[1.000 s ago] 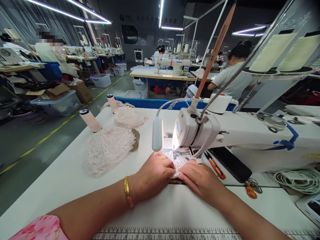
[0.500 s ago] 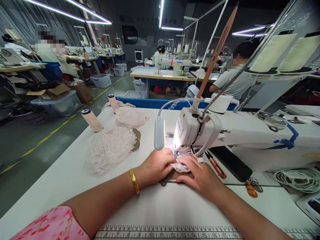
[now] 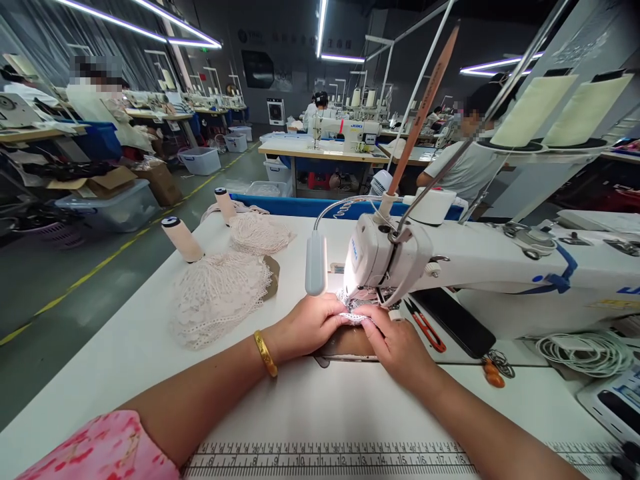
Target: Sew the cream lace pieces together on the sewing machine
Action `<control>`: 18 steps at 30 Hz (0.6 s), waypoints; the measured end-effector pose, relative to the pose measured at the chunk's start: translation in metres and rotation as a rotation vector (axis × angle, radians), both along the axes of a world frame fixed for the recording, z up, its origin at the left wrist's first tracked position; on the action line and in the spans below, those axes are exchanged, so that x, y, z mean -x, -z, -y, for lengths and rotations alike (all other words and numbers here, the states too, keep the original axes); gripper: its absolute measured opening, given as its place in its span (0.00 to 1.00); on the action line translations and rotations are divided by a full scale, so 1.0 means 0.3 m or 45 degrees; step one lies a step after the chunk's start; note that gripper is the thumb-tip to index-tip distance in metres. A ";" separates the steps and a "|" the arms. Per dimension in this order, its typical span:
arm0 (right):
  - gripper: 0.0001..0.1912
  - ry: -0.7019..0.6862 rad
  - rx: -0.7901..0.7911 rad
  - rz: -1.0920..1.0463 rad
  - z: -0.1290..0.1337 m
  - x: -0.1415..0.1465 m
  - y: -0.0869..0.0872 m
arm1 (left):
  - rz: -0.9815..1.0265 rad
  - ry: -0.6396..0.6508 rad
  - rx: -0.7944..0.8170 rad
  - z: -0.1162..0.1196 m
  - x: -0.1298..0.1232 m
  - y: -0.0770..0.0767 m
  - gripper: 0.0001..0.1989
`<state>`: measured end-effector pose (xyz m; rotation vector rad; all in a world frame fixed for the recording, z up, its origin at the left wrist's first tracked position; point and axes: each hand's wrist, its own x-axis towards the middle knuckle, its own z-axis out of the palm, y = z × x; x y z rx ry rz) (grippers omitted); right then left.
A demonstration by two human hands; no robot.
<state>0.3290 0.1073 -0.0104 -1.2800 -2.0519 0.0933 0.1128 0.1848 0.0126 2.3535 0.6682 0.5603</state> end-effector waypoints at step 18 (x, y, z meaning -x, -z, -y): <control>0.11 -0.384 0.064 0.289 0.049 -0.031 -0.035 | -0.074 0.127 -0.623 0.070 0.049 0.006 0.08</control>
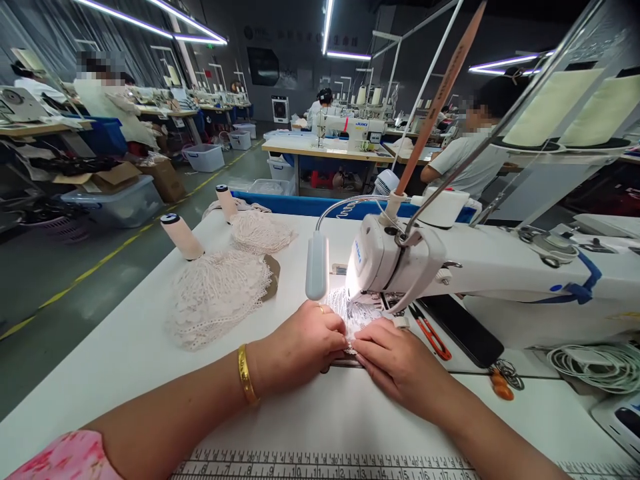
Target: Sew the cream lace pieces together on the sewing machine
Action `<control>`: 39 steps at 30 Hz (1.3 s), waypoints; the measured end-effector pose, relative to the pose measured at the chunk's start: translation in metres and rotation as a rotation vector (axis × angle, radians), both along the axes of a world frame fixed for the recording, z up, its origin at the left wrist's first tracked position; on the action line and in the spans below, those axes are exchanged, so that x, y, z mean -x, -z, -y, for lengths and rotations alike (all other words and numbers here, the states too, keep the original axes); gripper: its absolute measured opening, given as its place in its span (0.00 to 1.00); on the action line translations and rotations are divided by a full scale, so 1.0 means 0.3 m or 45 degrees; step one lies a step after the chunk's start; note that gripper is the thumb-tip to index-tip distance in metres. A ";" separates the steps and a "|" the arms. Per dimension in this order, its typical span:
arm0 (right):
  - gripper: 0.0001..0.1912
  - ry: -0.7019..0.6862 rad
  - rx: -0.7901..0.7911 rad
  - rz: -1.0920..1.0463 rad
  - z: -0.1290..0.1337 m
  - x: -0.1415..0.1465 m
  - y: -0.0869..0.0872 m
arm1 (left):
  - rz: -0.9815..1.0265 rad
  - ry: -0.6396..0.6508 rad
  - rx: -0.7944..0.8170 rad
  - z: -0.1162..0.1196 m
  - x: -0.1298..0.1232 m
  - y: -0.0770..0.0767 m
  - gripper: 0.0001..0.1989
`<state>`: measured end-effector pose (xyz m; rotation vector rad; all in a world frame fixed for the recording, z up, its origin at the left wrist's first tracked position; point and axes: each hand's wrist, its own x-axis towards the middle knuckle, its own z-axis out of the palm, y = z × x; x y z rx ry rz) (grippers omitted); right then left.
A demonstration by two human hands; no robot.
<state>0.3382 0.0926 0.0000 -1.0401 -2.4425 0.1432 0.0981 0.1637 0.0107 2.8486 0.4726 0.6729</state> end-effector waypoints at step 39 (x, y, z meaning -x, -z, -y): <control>0.17 0.364 -0.042 0.020 -0.040 -0.012 0.063 | 0.009 -0.168 0.053 -0.065 -0.031 0.011 0.16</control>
